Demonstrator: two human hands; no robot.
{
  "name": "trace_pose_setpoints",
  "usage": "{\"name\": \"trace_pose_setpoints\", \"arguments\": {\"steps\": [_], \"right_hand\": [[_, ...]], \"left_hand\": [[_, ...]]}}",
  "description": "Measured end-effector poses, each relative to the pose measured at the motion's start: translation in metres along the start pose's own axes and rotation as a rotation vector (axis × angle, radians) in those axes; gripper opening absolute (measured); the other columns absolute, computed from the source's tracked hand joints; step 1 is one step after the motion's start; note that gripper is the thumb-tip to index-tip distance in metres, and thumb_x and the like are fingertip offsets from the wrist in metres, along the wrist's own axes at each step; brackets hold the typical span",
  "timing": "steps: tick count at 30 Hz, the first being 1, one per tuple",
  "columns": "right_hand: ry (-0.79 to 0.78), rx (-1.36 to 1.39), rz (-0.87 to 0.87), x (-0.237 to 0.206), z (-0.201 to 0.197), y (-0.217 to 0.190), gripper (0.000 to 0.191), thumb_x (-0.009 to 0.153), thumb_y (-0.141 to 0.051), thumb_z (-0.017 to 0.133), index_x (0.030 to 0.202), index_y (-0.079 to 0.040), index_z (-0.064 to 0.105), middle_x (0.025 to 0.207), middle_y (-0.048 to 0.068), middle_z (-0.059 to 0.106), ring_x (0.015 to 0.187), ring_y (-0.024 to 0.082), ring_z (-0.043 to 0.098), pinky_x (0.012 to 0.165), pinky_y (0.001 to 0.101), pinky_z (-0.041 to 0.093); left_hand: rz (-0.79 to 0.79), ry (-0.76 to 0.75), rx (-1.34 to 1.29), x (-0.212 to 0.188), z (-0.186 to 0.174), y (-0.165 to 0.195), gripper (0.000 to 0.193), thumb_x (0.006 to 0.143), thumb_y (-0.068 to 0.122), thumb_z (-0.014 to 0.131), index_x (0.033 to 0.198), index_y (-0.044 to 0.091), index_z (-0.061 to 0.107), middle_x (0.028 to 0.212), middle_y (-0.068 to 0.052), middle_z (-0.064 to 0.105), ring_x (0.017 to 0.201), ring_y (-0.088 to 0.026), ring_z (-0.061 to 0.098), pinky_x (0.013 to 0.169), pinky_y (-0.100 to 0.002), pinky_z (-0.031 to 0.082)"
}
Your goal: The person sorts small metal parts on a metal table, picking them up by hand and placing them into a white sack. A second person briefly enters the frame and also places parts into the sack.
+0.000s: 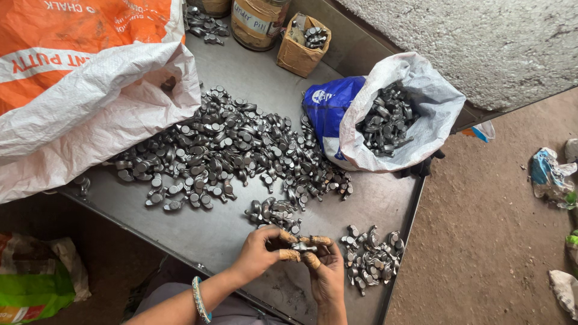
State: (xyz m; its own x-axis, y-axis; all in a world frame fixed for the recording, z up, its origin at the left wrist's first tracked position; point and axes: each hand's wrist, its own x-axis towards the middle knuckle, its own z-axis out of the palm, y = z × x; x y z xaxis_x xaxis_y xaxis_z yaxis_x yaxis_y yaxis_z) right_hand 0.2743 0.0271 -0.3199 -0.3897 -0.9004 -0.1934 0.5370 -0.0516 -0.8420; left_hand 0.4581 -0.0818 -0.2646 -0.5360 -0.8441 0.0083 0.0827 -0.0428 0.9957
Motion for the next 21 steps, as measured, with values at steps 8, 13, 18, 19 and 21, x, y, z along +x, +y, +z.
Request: {"name": "trace_pose_setpoints", "arguments": {"steps": [8, 13, 18, 19, 21], "right_hand": [[-0.032, -0.123, 0.064, 0.027, -0.005, -0.004, 0.022, 0.098, -0.005, 0.069, 0.117, 0.008, 0.068, 0.097, 0.012, 0.073, 0.076, 0.017, 0.067, 0.062, 0.0314, 0.057], [0.035, -0.079, 0.143, 0.050, -0.002, 0.004, 0.019, 0.096, -0.005, 0.066, 0.113, 0.004, 0.066, 0.095, 0.008, 0.071, 0.076, 0.016, 0.068, 0.060, 0.0313, 0.058], [0.167, -0.121, 0.188, 0.058, 0.007, 0.003, 0.023, 0.091, -0.001, 0.064, 0.114, 0.001, 0.066, 0.099, 0.006, 0.072, 0.080, 0.012, 0.069, 0.062, 0.0298, 0.061], [0.188, -0.140, 0.202, 0.060, 0.009, 0.003, 0.025, 0.090, -0.001, 0.063, 0.115, 0.001, 0.067, 0.099, 0.005, 0.072, 0.079, 0.012, 0.069, 0.062, 0.0285, 0.060], [0.175, -0.158, 0.225, 0.066, 0.011, 0.004, 0.026, 0.090, -0.002, 0.063, 0.116, 0.001, 0.068, 0.096, 0.006, 0.073, 0.075, 0.013, 0.069, 0.059, 0.0277, 0.059]], "left_hand": [[-0.637, -0.268, -0.624, 0.029, -0.004, -0.003, 0.017, 0.088, 0.015, 0.080, 0.090, 0.008, 0.064, 0.082, -0.005, 0.073, 0.068, -0.012, 0.066, 0.060, -0.028, 0.056], [-0.643, -0.236, -0.656, 0.045, -0.008, 0.001, 0.027, 0.078, 0.015, 0.086, 0.092, 0.009, 0.063, 0.083, -0.003, 0.073, 0.071, -0.013, 0.068, 0.059, -0.030, 0.060], [-0.102, -0.145, -0.128, 0.051, -0.012, -0.003, 0.044, 0.067, 0.013, 0.097, 0.099, 0.007, 0.067, 0.088, -0.003, 0.073, 0.079, -0.009, 0.067, 0.067, -0.026, 0.058], [-0.133, -0.139, -0.102, 0.053, -0.015, -0.004, 0.042, 0.068, 0.013, 0.098, 0.098, 0.006, 0.069, 0.086, -0.004, 0.073, 0.077, -0.009, 0.065, 0.066, -0.026, 0.057], [-0.195, -0.127, -0.052, 0.057, -0.019, -0.009, 0.036, 0.072, 0.012, 0.098, 0.098, 0.005, 0.074, 0.083, -0.006, 0.072, 0.072, -0.011, 0.063, 0.062, -0.025, 0.054]]}}
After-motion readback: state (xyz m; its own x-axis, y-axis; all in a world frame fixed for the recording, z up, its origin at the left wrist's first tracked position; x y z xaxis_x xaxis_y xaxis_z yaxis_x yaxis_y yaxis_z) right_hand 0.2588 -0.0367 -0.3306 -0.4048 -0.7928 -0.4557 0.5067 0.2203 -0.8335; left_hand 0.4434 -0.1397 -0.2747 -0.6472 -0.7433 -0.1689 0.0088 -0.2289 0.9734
